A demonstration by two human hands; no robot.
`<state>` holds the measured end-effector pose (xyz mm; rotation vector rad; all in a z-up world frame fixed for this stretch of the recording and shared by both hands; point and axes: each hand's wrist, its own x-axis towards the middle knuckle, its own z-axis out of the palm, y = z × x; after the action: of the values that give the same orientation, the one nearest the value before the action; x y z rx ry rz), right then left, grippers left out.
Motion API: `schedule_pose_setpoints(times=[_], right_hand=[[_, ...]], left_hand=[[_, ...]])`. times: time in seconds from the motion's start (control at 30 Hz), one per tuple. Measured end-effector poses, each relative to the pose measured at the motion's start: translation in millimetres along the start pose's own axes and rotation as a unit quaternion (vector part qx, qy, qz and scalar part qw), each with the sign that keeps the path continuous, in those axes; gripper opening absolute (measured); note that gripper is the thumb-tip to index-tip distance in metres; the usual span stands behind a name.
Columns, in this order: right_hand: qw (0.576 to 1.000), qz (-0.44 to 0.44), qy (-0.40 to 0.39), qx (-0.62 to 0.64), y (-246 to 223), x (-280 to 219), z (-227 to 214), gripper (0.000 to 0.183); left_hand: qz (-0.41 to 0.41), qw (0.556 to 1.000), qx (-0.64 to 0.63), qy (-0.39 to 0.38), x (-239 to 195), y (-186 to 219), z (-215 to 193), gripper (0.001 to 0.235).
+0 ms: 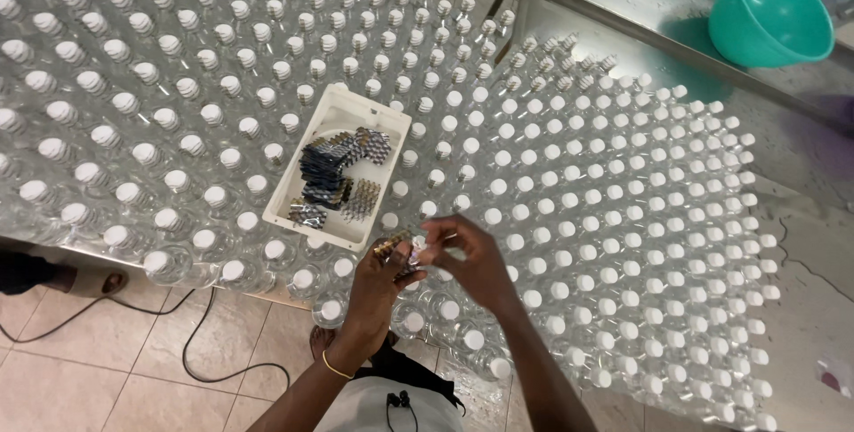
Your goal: The person stands at a table filled with empty plastic bottles and repeatedly picks up small metal objects from a white tray to place them into the bottles. The person handles the bottles and metal objects by hand throughout the task.
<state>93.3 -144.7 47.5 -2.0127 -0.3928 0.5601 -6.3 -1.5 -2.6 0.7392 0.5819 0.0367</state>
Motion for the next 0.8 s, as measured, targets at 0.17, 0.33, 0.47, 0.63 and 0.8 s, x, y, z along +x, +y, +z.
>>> schedule_pose_setpoints(times=[0.17,0.33,0.47,0.63,0.8], right_hand=[[0.982,-0.006,0.115,0.148,16.6,-38.7,36.5,0.029],[0.956,0.069,0.166,0.231,36.5,-61.2,37.0,0.033],[0.950,0.088,0.184,0.238,51.1,-63.2,15.2,0.033],[0.965,0.067,0.233,0.101,73.1,-31.2,-41.4,0.013],[0.968,0.024,0.248,0.003,107.2,21.0,-82.6,0.014]], left_hand=[[-0.039,0.999,0.000,-0.033,-3.7,-25.1,-14.1,0.017],[-0.039,0.995,0.026,-0.090,-8.8,-39.9,-25.2,0.023],[-0.019,0.991,0.068,-0.117,-10.2,-43.6,-30.3,0.025],[0.006,0.992,0.097,-0.078,0.6,-53.9,-42.1,0.024],[-0.001,0.996,0.080,-0.042,-2.2,-48.2,-33.9,0.019]])
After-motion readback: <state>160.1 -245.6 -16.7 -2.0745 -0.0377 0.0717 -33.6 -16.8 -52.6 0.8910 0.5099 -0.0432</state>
